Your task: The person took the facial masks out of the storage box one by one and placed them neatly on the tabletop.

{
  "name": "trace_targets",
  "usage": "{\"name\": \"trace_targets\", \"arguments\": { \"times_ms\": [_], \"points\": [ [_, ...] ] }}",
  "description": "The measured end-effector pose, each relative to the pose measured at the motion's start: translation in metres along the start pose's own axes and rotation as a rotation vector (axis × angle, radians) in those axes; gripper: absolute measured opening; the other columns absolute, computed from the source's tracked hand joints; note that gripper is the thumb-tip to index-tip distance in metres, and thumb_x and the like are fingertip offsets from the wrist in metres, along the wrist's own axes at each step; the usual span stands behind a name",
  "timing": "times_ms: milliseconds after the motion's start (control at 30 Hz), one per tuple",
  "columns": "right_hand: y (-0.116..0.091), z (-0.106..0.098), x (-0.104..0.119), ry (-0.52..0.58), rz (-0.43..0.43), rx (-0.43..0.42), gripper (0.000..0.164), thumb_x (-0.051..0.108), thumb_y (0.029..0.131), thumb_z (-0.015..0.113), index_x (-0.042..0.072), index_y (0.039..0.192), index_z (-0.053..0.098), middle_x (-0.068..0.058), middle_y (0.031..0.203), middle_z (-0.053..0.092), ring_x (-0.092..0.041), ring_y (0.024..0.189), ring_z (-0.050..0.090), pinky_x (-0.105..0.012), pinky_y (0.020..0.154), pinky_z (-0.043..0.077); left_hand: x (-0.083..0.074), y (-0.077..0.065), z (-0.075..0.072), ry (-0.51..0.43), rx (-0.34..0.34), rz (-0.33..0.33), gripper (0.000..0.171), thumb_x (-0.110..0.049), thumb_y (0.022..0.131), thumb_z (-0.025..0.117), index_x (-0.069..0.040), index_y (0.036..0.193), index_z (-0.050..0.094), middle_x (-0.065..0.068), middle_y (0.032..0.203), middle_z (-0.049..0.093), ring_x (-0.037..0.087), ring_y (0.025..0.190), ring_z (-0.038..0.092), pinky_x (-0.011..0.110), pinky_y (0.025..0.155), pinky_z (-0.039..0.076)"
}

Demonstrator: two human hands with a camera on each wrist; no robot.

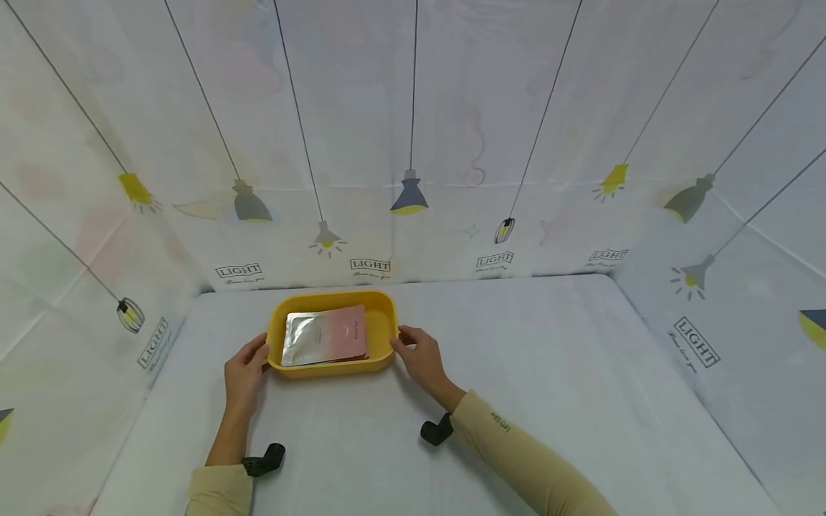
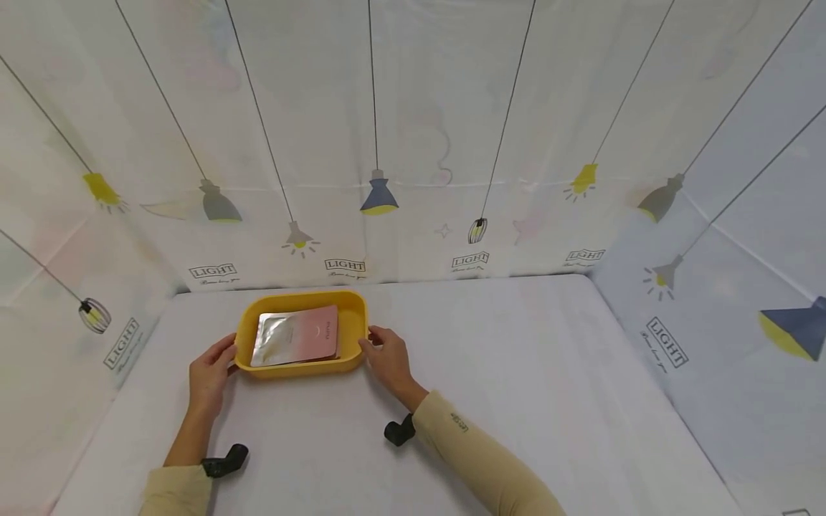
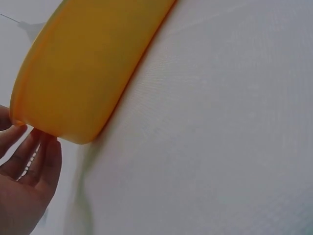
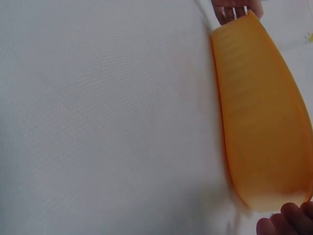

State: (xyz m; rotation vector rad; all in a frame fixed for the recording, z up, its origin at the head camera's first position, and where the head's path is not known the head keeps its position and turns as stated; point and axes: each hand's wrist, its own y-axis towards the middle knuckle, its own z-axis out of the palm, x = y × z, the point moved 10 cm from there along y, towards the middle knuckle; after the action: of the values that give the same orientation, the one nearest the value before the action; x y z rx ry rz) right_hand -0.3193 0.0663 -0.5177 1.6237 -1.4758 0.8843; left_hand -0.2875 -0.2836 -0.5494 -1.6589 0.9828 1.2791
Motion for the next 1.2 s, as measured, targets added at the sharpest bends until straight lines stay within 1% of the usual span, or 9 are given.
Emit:
{"name": "trace_targets", "arguments": {
  "times_ms": [167,300,367,533,567,800,900,1033,1200],
  "points": [
    [0.000,-0.004,0.003,-0.036,-0.030,0.008,0.038,0.022,0.093,0.066,-0.001,0.124,0.063,-0.013,0.109,0.068,-0.025,0.099,0.063,-0.039,0.088,0.056,0.002,-0.001,0.002,-0.014,0.004,0.018,0.043,-0.027,0.101,0.052,-0.007,0.140,0.053,0.014,0.143,0.053,-0.009,0.100,0.055,0.007,0.077,0.052],
    [0.003,-0.009,0.007,-0.061,-0.065,0.015,0.036,0.020,0.092,0.067,-0.002,0.121,0.065,-0.015,0.107,0.068,-0.025,0.096,0.063,-0.039,0.086,0.056,0.000,-0.001,0.004,-0.027,0.003,0.042,0.042,-0.027,0.101,0.052,-0.007,0.139,0.054,0.014,0.142,0.054,-0.007,0.099,0.057,0.008,0.077,0.053],
    [0.005,-0.012,0.009,-0.097,-0.086,0.016,0.035,0.019,0.092,0.066,-0.002,0.119,0.065,-0.014,0.106,0.068,-0.024,0.094,0.063,-0.036,0.083,0.056,0.000,-0.002,0.005,-0.027,0.002,0.046,0.042,-0.028,0.101,0.052,-0.009,0.139,0.054,0.013,0.141,0.055,-0.005,0.099,0.057,0.008,0.077,0.052],
    [0.016,-0.017,0.008,-0.131,-0.057,0.039,0.031,0.017,0.092,0.066,0.000,0.118,0.066,-0.013,0.106,0.069,-0.023,0.093,0.062,-0.038,0.086,0.057,-0.001,-0.002,0.007,-0.021,0.004,0.043,0.042,-0.029,0.102,0.051,-0.010,0.140,0.053,0.012,0.142,0.054,-0.004,0.101,0.056,0.006,0.077,0.051],
    [0.018,-0.019,0.009,-0.123,-0.042,0.047,0.031,0.017,0.092,0.066,0.001,0.118,0.066,-0.013,0.106,0.069,-0.023,0.094,0.063,-0.039,0.087,0.056,-0.001,-0.002,0.007,-0.025,0.003,0.041,0.042,-0.029,0.102,0.051,-0.010,0.140,0.054,0.012,0.142,0.054,-0.004,0.101,0.056,0.006,0.077,0.051],
    [0.030,-0.024,0.028,-0.131,-0.011,0.102,0.031,0.018,0.092,0.066,0.002,0.118,0.067,-0.011,0.102,0.069,-0.023,0.091,0.061,-0.036,0.084,0.057,0.001,-0.001,0.007,-0.034,-0.018,0.046,0.041,-0.028,0.102,0.051,-0.009,0.138,0.055,0.011,0.141,0.055,-0.005,0.101,0.056,0.006,0.077,0.051],
    [0.036,-0.022,0.035,-0.142,0.001,0.142,0.033,0.021,0.093,0.066,0.002,0.119,0.066,-0.011,0.105,0.070,-0.022,0.091,0.061,-0.035,0.083,0.057,0.001,-0.001,0.008,-0.034,-0.016,0.047,0.042,-0.028,0.102,0.051,-0.009,0.139,0.054,0.012,0.140,0.056,-0.005,0.100,0.057,0.006,0.076,0.051],
    [0.043,-0.014,0.040,-0.134,0.047,0.196,0.035,0.022,0.093,0.066,0.001,0.121,0.065,-0.012,0.108,0.070,-0.022,0.089,0.062,-0.033,0.081,0.059,0.002,-0.001,0.009,-0.027,-0.009,0.040,0.042,-0.028,0.102,0.051,-0.009,0.139,0.054,0.011,0.140,0.056,-0.004,0.099,0.057,0.006,0.077,0.051],
    [0.051,0.008,0.047,-0.072,0.110,0.275,0.038,0.023,0.093,0.066,-0.001,0.123,0.063,-0.014,0.109,0.068,-0.027,0.092,0.067,-0.030,0.077,0.060,0.000,-0.003,0.002,-0.023,-0.047,0.044,0.039,-0.025,0.102,0.051,-0.007,0.136,0.056,0.013,0.137,0.058,-0.005,0.094,0.058,0.007,0.074,0.052]
  ]
}}
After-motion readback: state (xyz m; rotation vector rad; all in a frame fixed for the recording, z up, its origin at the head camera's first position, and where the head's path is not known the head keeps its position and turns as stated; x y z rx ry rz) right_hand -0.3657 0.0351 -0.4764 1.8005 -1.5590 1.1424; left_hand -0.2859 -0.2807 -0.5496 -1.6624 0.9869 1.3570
